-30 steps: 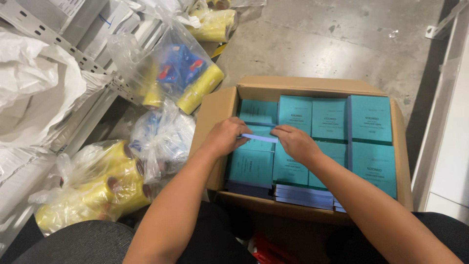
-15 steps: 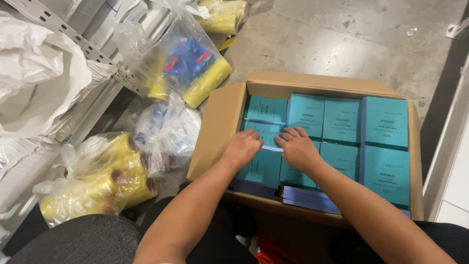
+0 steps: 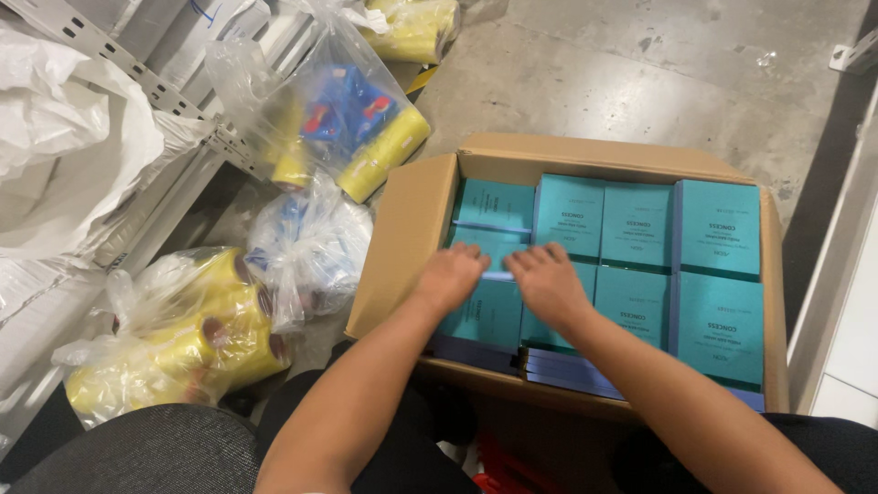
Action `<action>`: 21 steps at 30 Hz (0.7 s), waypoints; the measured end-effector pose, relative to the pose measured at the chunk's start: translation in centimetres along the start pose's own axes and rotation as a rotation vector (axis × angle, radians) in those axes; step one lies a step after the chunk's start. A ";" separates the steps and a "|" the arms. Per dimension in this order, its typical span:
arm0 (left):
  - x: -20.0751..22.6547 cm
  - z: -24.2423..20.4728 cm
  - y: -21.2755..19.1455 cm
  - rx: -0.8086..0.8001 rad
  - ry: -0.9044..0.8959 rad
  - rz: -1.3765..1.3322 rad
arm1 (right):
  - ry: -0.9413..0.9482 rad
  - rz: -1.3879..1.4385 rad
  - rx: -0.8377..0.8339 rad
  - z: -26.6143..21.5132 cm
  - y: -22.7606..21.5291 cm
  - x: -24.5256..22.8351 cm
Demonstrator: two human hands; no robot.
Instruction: The person takes stacks of blue booklets from a large cardboard box and organizes them into a smaller cardboard box, placing blue strips between the stacks.
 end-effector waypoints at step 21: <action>-0.5 0.7 -2.5 -0.009 0.021 -0.052 | 0.470 0.617 -0.258 1.4 3.3 6.2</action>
Point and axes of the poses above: each hand's wrist, its own z-axis towards the middle knuckle, its own y-axis out of the palm, x = y × z, the point moved 9 cm from there along z, towards the middle knuckle, and after that the axes turned 9 degrees about y, right-handed, at the moved point
